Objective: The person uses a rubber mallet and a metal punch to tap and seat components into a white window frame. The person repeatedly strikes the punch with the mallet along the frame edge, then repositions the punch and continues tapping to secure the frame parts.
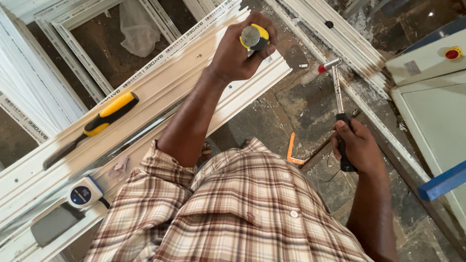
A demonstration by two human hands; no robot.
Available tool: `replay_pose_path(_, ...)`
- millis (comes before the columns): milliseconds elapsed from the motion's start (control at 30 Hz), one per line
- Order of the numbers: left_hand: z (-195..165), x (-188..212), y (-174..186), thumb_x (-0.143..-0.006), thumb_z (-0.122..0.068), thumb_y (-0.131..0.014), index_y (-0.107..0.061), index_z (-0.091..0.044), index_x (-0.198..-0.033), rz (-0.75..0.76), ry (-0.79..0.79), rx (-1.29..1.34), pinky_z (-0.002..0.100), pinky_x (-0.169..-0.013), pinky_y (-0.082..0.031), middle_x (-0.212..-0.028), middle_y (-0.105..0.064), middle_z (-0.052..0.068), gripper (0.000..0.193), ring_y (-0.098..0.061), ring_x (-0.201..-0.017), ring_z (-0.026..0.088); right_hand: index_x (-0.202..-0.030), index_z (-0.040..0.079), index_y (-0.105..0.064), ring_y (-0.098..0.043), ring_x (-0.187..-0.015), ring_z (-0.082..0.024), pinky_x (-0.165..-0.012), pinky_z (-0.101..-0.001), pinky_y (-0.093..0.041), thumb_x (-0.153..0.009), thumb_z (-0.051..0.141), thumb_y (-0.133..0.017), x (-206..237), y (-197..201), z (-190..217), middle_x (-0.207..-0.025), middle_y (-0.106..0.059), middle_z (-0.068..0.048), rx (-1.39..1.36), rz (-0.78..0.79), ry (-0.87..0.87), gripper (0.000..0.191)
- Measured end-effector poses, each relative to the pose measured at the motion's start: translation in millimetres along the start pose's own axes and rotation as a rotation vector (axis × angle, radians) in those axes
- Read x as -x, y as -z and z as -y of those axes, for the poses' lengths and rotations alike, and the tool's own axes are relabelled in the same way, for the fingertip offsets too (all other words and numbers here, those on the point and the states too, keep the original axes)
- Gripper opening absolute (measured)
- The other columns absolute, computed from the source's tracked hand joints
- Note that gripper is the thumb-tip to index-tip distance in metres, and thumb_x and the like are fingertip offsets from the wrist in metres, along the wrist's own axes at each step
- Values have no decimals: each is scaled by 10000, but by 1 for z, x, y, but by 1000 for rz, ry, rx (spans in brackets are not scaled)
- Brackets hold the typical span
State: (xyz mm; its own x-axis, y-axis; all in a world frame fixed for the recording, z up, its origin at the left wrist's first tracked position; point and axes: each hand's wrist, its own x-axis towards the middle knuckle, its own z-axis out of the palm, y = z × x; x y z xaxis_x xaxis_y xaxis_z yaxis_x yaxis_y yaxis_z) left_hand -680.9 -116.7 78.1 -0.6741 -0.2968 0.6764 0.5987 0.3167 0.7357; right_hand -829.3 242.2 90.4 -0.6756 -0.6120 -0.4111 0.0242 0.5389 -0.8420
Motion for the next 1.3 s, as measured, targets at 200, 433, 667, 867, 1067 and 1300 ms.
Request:
replay_pose_path(200, -6, -3, 4, -1018, 19, -723, -543, -86, -1159, 3, 5, -68, 338, -816, -561, -992, -688, 40, 251, -689, -912, 176, -1010, 4, -550, -519, -470, -168, -445, -342, -407, -1077, 239, -528, 34, -5, 43, -675, -548, -80, 233, -42, 18, 245)
replay_pose_path(433, -4, -5, 9, -999, -14, -739, -535, -111, -1157, -3, -15, -159, 386, -806, -570, -961, -693, 65, 276, -720, -895, 236, -1068, -8, -575, -568, -543, -159, -497, -342, -439, -1075, 215, -563, 103, -6, 131, -678, -621, -107, 629, -322, 99, 224)
replay_pose_path(667, -3, -5, 11, -1014, -139, -742, -529, -113, -1276, -52, -80, -283, 431, -756, -559, -985, -701, 145, 339, -722, -869, 327, -955, 33, -520, -540, -518, -142, -724, -296, -485, -1091, 161, -544, 118, -3, 170, -595, -544, -54, 810, -191, 557, 188)
replay_pose_path(867, 4, -7, 9, -999, -243, -741, -446, -144, -1371, 1, 159, -329, 454, -686, -540, -800, -735, 102, 484, -758, -763, 308, -1129, -40, -542, -553, -497, -230, -496, -358, -448, -1041, 191, -600, 100, 25, 152, -624, -529, -129, 936, -301, 487, 255)
replay_pose_path(1067, 15, -7, 5, -1039, -247, -757, -466, -177, -1306, -70, -42, -364, 451, -732, -560, -848, -741, 86, 400, -744, -797, 309, -1138, -17, -572, -600, -539, -262, -515, -367, -489, -1067, 265, -589, 86, -9, 155, -634, -579, -122, 1384, -268, 889, 291)
replay_pose_path(1300, 16, -5, 6, -1004, -235, -758, -431, -142, -1412, -102, -8, -381, 508, -711, -526, -877, -724, 119, 531, -700, -813, 384, -1038, 39, -622, -669, -651, -328, -605, -407, -532, -1035, 199, -574, 79, -11, 164, -750, -660, -142, 1432, -236, 777, 167)
